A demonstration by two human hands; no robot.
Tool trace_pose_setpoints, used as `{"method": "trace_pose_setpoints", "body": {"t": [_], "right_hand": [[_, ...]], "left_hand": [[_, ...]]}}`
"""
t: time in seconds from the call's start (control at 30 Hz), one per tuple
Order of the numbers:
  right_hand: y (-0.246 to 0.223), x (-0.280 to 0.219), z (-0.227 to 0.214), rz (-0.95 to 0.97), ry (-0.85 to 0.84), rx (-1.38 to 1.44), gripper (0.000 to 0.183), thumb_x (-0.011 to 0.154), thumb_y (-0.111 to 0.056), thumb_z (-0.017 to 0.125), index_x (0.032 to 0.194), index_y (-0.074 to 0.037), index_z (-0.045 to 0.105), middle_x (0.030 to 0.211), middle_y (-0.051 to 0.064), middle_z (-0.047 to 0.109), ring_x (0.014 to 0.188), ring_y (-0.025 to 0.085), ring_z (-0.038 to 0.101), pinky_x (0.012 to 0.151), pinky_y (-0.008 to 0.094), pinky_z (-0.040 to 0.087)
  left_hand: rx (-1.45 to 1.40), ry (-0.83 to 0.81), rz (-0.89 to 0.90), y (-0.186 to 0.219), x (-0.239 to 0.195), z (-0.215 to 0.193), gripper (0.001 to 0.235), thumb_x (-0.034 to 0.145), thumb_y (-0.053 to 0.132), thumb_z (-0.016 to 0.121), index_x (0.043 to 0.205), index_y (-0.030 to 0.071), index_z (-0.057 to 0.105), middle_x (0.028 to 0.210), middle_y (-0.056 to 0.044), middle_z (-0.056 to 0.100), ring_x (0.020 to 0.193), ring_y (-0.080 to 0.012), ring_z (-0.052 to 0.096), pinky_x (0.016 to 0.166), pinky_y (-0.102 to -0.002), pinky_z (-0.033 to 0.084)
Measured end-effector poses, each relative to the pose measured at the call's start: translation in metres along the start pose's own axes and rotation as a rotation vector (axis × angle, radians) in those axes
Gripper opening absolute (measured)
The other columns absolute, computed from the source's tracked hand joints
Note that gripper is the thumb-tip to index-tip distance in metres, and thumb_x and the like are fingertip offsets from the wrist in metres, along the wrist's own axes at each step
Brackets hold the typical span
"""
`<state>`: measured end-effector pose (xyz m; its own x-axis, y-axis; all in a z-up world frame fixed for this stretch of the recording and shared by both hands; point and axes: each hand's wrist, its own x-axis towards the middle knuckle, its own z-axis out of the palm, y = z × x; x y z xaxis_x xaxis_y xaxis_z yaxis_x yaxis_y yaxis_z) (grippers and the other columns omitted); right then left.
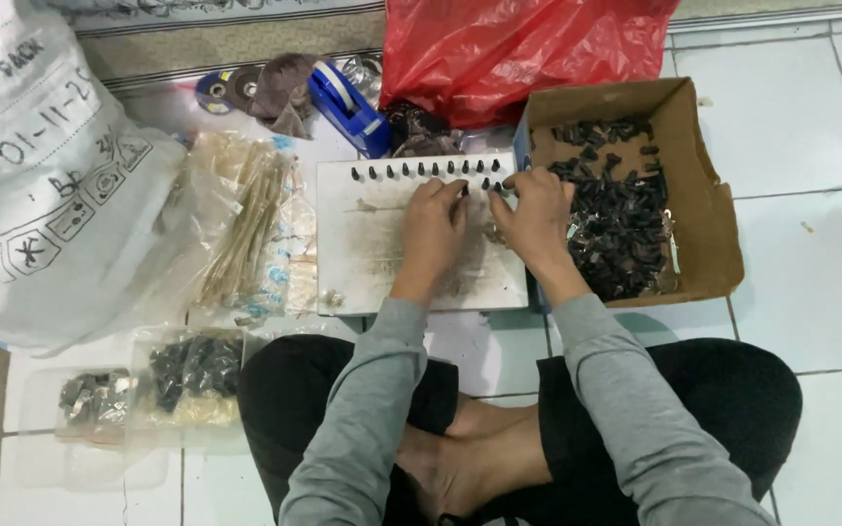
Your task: Arranging small black metal components from a box onto a white template with a grid of holes.
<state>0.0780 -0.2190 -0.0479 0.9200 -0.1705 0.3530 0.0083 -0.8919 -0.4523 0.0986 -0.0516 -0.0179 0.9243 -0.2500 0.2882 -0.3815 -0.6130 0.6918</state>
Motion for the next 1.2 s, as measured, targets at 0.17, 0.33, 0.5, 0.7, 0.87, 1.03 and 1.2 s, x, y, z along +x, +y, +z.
{"method": "trace_pose_setpoints", "body": {"t": [0.17, 0.33, 0.5, 0.7, 0.87, 1.03, 1.2], "right_hand": [[0.013, 0.004, 0.015, 0.017, 0.004, -0.034, 0.019, 0.092, -0.028, 0.080, 0.094, -0.009, 0.075, 0.081, 0.003, 0.056, 0.085, 0.024, 0.061, 0.087, 0.040, 0.033], [0.017, 0.004, 0.024, 0.011, 0.041, -0.035, 0.019, 0.089, -0.029, 0.080, 0.092, -0.011, 0.075, 0.081, 0.002, 0.054, 0.086, 0.024, 0.061, 0.090, 0.042, 0.032], [0.012, 0.000, 0.022, 0.003, 0.094, -0.009, 0.014, 0.089, -0.023, 0.082, 0.093, -0.011, 0.074, 0.082, 0.002, 0.055, 0.085, 0.022, 0.061, 0.092, 0.043, 0.032], [0.013, 0.001, 0.019, 0.021, 0.067, -0.003, 0.018, 0.088, -0.025, 0.084, 0.093, -0.009, 0.075, 0.080, 0.002, 0.054, 0.083, 0.023, 0.058, 0.091, 0.043, 0.033], [0.011, 0.003, 0.016, 0.020, 0.067, 0.020, 0.019, 0.087, -0.024, 0.085, 0.093, -0.008, 0.075, 0.080, 0.002, 0.053, 0.083, 0.024, 0.059, 0.091, 0.044, 0.034], [0.013, 0.002, 0.018, 0.003, 0.079, 0.034, 0.021, 0.087, -0.026, 0.085, 0.094, -0.008, 0.075, 0.081, 0.003, 0.054, 0.084, 0.025, 0.060, 0.090, 0.043, 0.035], [0.016, -0.002, 0.019, 0.003, 0.053, 0.041, 0.030, 0.083, -0.031, 0.085, 0.100, -0.008, 0.074, 0.085, 0.007, 0.056, 0.088, 0.029, 0.060, 0.091, 0.046, 0.036]], "left_hand": [[-0.021, 0.014, 0.044, -0.011, 0.012, 0.020, 0.018, 0.089, 0.003, 0.072, 0.106, -0.002, 0.075, 0.076, -0.014, 0.064, 0.073, -0.0280, 0.063, 0.070, -0.038, 0.052], [0.004, 0.045, 0.063, -0.016, 0.016, 0.032, 0.019, 0.089, 0.003, 0.072, 0.107, -0.002, 0.075, 0.076, -0.013, 0.063, 0.072, -0.0264, 0.063, 0.069, -0.036, 0.051], [0.023, 0.053, 0.057, -0.015, 0.017, 0.032, 0.018, 0.089, 0.002, 0.072, 0.106, -0.004, 0.075, 0.074, -0.014, 0.063, 0.071, -0.0271, 0.063, 0.068, -0.037, 0.051], [0.083, 0.054, 0.055, -0.012, 0.018, 0.030, 0.019, 0.086, 0.004, 0.075, 0.104, -0.003, 0.076, 0.074, -0.012, 0.065, 0.069, -0.0249, 0.064, 0.066, -0.035, 0.051], [0.094, 0.062, 0.056, -0.018, 0.020, 0.034, 0.020, 0.084, 0.003, 0.076, 0.104, -0.002, 0.076, 0.074, -0.011, 0.065, 0.068, -0.0235, 0.064, 0.065, -0.033, 0.051], [0.073, 0.060, 0.044, -0.016, 0.018, 0.030, 0.023, 0.083, 0.002, 0.078, 0.105, -0.003, 0.075, 0.074, -0.012, 0.065, 0.069, -0.0238, 0.064, 0.064, -0.033, 0.051], [0.056, -0.007, -0.034, -0.013, 0.011, 0.027, 0.033, 0.087, 0.005, 0.076, 0.118, -0.006, 0.071, 0.084, -0.015, 0.066, 0.077, -0.0237, 0.064, 0.070, -0.033, 0.053]]}}
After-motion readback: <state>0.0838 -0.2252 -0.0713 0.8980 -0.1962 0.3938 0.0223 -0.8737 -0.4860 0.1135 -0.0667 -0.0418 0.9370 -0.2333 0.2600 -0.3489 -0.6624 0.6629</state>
